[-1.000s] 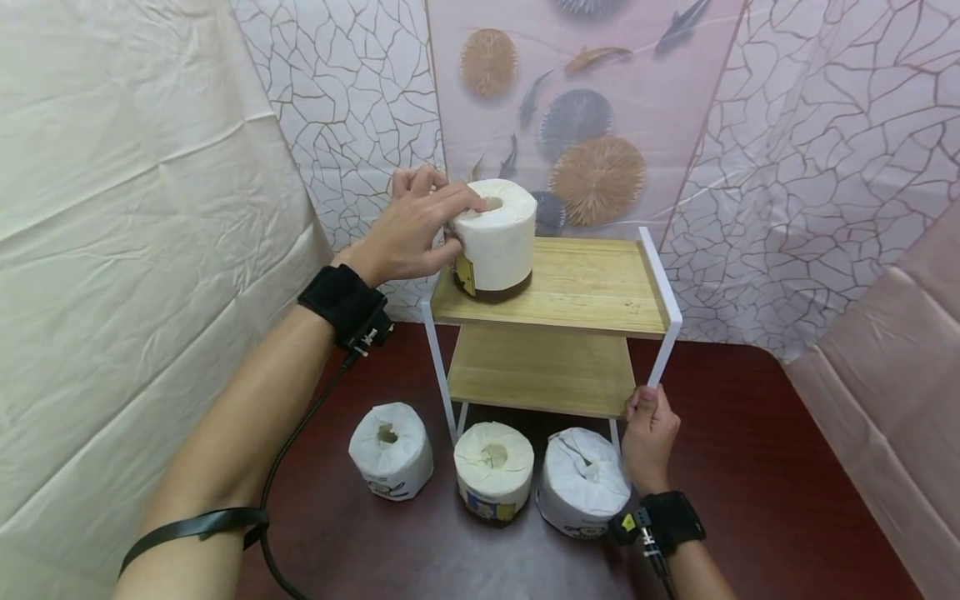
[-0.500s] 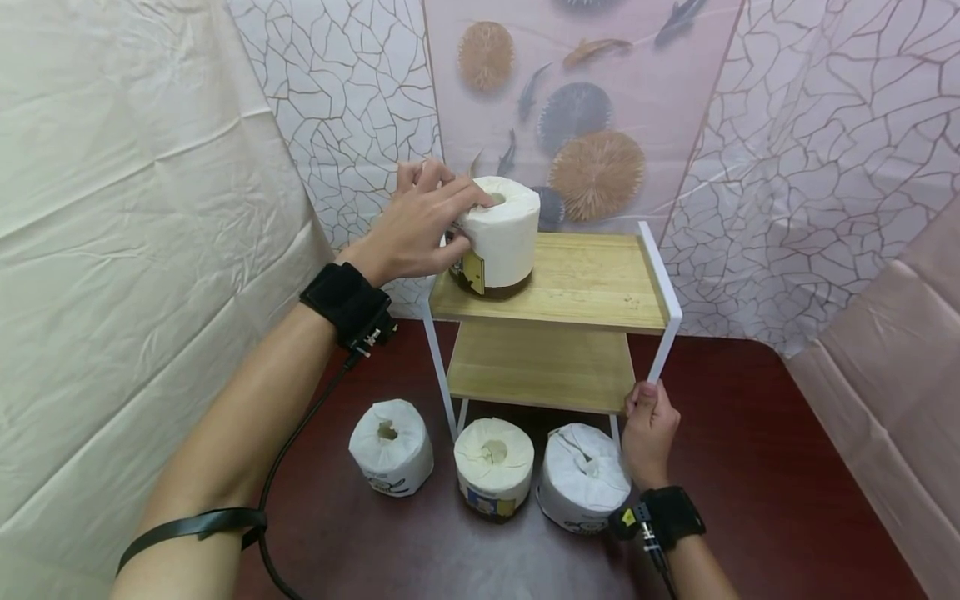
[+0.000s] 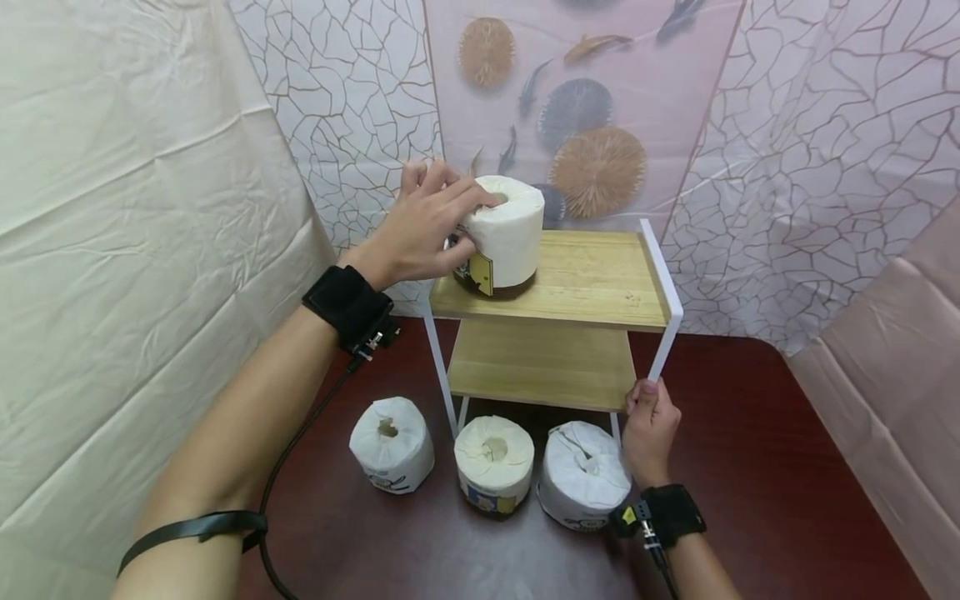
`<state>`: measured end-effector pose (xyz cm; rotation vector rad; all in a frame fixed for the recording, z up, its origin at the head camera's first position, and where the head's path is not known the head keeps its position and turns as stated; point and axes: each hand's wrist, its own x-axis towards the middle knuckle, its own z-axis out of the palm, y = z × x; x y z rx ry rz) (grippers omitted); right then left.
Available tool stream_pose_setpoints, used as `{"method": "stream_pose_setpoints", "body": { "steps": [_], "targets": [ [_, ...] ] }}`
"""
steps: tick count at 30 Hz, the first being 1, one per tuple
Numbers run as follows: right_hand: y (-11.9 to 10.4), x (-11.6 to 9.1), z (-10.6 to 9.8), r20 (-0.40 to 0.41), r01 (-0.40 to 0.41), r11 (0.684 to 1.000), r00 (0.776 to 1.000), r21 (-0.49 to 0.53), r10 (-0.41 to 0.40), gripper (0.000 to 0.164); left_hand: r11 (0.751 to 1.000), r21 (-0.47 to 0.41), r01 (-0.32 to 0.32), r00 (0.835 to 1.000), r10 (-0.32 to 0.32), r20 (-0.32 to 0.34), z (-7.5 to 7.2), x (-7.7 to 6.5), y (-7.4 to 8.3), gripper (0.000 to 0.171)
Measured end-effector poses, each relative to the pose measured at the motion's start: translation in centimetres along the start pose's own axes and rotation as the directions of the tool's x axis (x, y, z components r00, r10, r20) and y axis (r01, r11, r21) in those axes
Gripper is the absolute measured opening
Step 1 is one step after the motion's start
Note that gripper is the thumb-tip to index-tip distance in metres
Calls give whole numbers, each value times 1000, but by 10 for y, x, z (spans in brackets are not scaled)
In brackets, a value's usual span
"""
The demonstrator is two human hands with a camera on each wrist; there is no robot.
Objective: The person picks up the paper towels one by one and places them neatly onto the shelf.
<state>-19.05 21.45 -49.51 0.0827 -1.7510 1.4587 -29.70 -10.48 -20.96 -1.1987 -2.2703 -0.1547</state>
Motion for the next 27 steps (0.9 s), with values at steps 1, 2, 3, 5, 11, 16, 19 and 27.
{"method": "stream_pose_setpoints", "body": {
  "steps": [1, 2, 3, 5, 11, 16, 19, 27],
  "targets": [
    [-1, 0, 0, -2, -2, 1000, 1000, -1, 2, 45, 1000, -14, -3, 1000, 4, 4, 0, 0, -1, 54],
    [-1, -1, 0, -3, -5, 1000, 1000, 4, 5, 44, 1000, -31, -7, 1000, 7, 7, 0, -1, -3, 55],
    [-1, -1, 0, -2, -10, 1000, 1000, 5, 10, 44, 999, -51, -10, 1000, 11, 10, 0, -1, -4, 55],
    [1, -1, -1, -1, -16, 1000, 1000, 12, 16, 43, 995, -94, -12, 1000, 14, 15, -2, -1, -8, 57],
    [9, -1, -3, 11, -5, 1000, 1000, 5, 5, 45, 985, -174, -12, 999, 18, 28, -3, -3, -21, 58],
    [10, 0, -2, 20, 21, 1000, 1000, 4, -21, 47, 978, -205, -42, 999, 46, 15, -1, -4, -27, 59],
    [10, 0, -2, 17, 31, 999, 999, -8, -31, 47, 974, -223, -49, 999, 52, 5, -1, -4, -27, 57],
    [9, 1, -1, 11, 15, 1000, 1000, -13, -15, 47, 972, -230, -48, 999, 45, -18, 0, -3, -28, 55]
  ]
}}
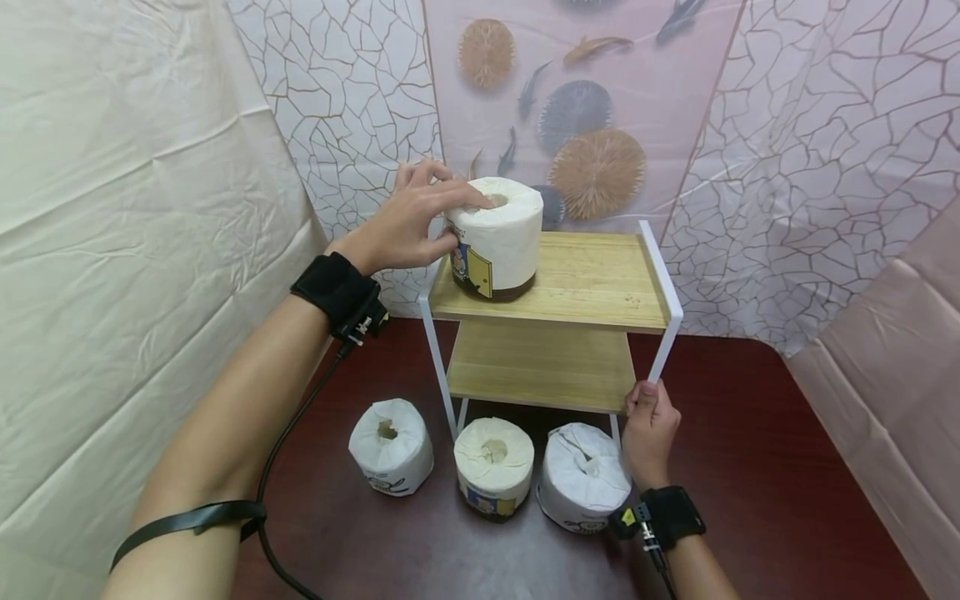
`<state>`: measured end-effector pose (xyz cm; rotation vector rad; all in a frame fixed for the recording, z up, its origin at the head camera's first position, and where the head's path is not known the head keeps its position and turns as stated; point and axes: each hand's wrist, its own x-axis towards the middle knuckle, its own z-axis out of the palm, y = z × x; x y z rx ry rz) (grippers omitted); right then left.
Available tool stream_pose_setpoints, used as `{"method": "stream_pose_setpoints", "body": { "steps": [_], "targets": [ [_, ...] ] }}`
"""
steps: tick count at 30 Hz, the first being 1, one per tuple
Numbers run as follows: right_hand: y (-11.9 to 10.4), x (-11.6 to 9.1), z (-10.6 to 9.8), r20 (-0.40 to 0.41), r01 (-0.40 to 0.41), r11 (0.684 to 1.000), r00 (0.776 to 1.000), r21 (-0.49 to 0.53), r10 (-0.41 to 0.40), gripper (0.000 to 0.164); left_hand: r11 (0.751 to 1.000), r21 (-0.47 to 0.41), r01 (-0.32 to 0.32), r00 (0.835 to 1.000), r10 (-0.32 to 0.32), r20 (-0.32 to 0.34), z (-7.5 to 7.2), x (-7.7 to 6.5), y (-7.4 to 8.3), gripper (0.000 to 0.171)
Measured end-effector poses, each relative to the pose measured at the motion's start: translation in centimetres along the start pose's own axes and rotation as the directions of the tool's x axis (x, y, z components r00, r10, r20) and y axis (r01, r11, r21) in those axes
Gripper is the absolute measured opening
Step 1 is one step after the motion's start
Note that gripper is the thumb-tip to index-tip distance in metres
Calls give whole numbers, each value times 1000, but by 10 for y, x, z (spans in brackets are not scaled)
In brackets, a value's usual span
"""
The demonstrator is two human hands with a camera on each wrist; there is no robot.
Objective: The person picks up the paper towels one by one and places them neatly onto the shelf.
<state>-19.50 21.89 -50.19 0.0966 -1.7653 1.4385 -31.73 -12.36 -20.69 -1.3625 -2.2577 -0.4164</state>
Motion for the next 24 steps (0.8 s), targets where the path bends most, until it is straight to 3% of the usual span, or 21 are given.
{"method": "stream_pose_setpoints", "body": {
  "steps": [5, 12, 24],
  "targets": [
    [-7, 0, 2, -14, -12, 1000, 1000, -13, 12, 46, 1000, 3, 7, 1000, -7, -12, -1, -2, 0, 53],
    [-35, -1, 4, -21, -4, 1000, 1000, 8, 4, 47, 1000, 19, 3, 1000, -2, -18, -1, -4, 1, 51],
    [-35, -1, 3, -16, 2, 1000, 1000, -11, -2, 47, 998, 68, 14, 1000, -15, 1, -3, -2, 5, 47]
  ]
}}
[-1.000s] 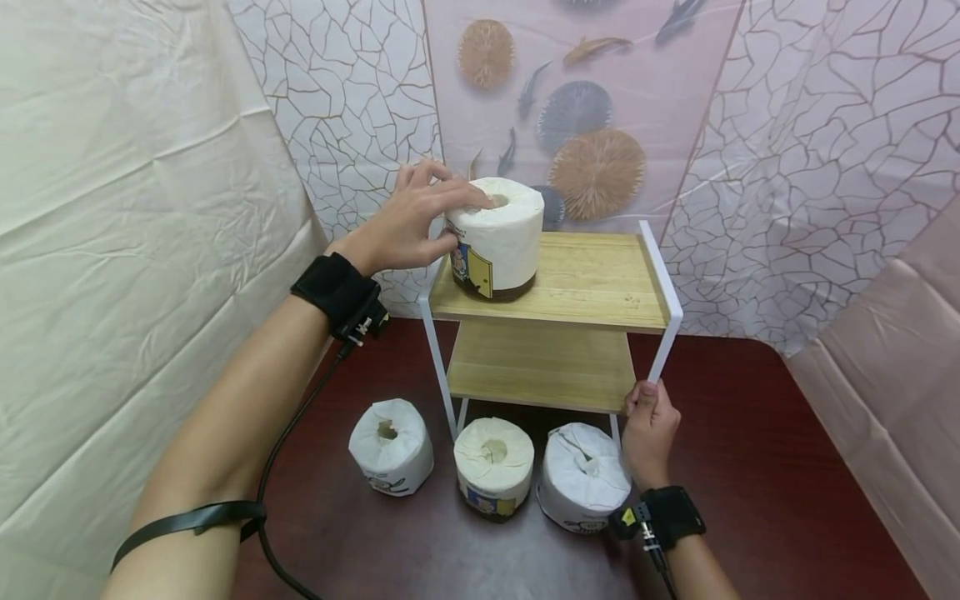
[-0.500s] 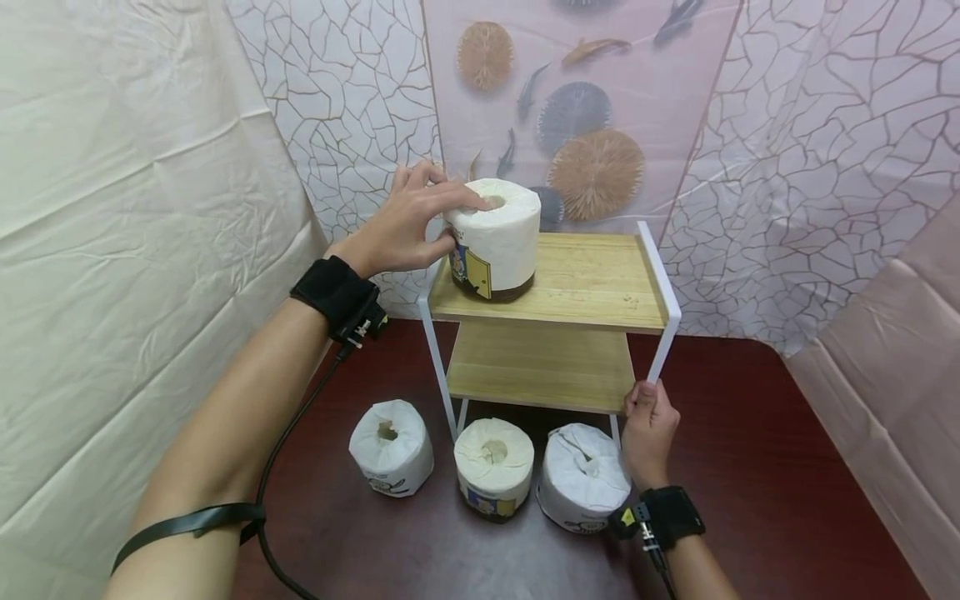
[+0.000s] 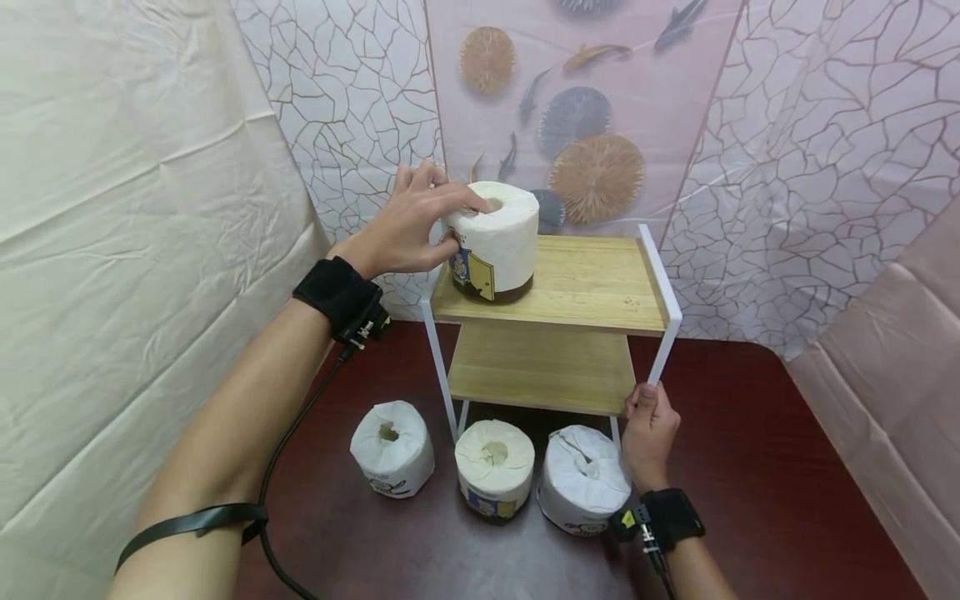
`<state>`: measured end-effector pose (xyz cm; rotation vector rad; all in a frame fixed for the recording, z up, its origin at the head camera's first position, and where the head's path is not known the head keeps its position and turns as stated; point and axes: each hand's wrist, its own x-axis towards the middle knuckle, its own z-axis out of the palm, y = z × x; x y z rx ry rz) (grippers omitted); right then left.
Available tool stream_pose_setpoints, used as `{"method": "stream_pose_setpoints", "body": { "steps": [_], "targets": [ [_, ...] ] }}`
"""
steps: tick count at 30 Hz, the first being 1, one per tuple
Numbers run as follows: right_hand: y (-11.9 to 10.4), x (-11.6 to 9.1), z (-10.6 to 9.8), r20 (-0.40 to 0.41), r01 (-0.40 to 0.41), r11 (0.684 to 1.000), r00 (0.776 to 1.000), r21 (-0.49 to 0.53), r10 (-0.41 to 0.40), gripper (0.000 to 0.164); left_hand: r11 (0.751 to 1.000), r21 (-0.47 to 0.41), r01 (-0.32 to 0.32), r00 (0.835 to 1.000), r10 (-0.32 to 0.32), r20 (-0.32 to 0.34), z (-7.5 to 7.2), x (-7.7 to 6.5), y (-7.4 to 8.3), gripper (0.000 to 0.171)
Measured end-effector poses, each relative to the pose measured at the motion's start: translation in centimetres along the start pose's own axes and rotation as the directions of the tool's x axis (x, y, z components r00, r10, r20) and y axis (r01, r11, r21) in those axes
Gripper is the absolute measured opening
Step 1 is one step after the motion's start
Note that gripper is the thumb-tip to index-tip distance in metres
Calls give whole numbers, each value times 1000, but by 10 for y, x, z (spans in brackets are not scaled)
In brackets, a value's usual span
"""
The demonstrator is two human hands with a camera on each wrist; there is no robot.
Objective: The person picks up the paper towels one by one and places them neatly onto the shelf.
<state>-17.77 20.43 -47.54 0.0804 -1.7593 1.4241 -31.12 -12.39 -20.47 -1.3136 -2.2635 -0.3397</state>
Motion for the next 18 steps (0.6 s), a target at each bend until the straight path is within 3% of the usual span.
{"method": "stream_pose_setpoints", "body": {
  "steps": [18],
  "targets": [
    [0, 0, -1, 7, -7, 999, 1000, 37, 7, 45, 998, 56, 16, 1000, -16, 5, -4, -3, 6, 56]
  ]
}}
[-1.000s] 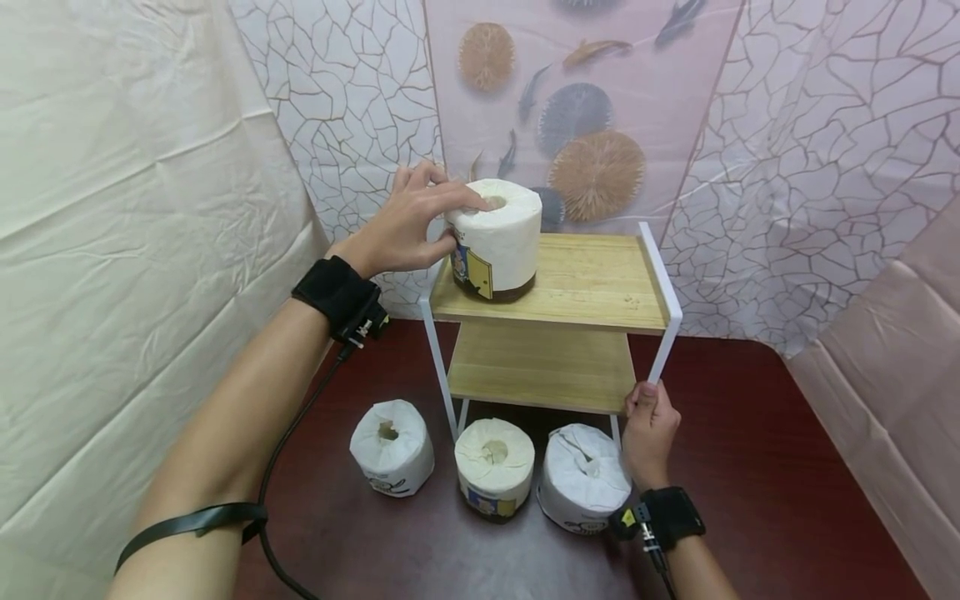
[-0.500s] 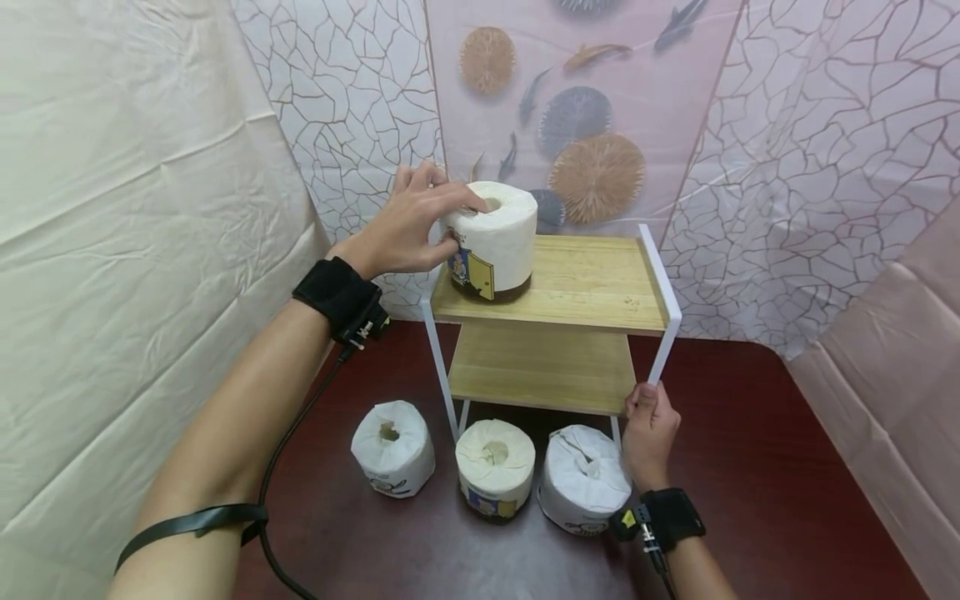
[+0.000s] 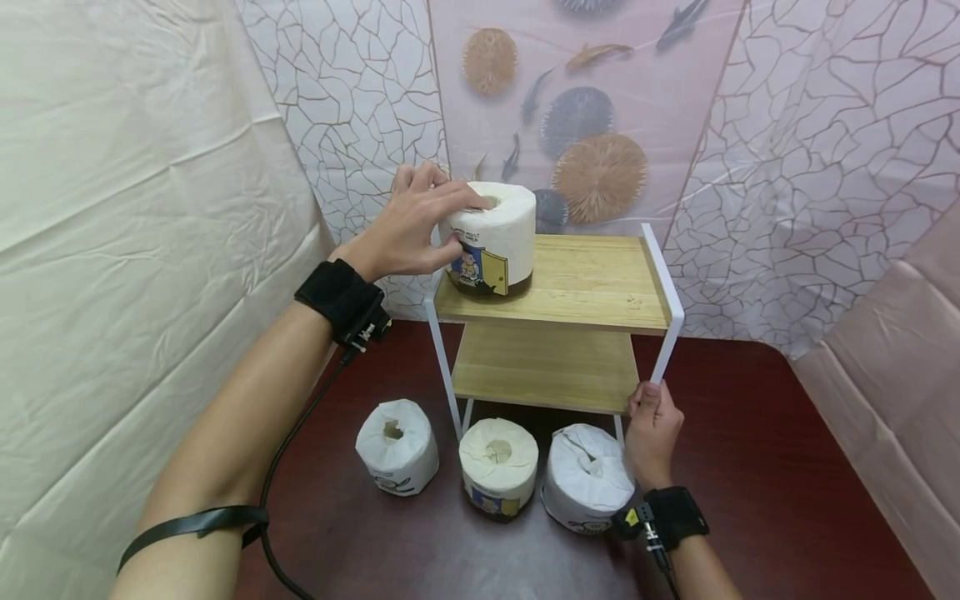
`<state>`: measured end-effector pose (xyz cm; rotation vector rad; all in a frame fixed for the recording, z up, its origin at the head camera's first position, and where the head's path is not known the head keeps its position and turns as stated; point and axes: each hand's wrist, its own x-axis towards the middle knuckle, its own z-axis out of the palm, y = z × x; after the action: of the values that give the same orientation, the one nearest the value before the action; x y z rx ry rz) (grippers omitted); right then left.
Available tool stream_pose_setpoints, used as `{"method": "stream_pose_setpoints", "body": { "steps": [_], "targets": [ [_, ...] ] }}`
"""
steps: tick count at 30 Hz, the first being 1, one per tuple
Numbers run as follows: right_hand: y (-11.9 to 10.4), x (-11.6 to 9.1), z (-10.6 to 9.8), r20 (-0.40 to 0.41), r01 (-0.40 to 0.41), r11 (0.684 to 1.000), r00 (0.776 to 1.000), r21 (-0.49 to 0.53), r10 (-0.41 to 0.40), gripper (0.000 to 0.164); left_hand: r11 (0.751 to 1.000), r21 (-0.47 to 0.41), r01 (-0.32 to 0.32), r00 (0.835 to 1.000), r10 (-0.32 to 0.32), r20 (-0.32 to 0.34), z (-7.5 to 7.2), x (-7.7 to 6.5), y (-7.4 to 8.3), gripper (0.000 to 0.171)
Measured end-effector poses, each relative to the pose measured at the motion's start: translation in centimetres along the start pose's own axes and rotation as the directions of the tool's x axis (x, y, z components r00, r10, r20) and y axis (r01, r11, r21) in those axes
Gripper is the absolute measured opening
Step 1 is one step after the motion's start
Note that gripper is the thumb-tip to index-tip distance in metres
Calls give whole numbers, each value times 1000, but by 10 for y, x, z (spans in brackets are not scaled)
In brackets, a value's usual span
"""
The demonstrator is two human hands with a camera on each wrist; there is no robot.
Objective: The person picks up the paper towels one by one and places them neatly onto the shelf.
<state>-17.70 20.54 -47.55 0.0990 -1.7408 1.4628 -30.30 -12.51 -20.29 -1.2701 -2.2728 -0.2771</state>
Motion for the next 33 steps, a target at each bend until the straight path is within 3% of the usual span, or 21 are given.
{"method": "stream_pose_setpoints", "body": {
  "steps": [10, 18, 24, 33],
  "targets": [
    [-4, 2, 0, 0, 2, 1000, 1000, -21, -2, 46, 999, 36, 14, 999, -15, 34, 1, 4, 6, 60],
    [-4, 0, 0, -6, 0, 1000, 1000, -27, 0, 45, 998, -47, 44, 998, -42, 43, 3, 0, 4, 61],
    [-4, 0, 0, -8, 20, 1000, 1000, -23, -20, 48, 998, -61, 15, 1000, -15, 8, 4, -4, -6, 54],
    [31, 0, -2, -9, -3, 1000, 1000, -27, 3, 47, 997, -76, -18, 999, 16, -36, 9, -10, -11, 49]
  ]
}}
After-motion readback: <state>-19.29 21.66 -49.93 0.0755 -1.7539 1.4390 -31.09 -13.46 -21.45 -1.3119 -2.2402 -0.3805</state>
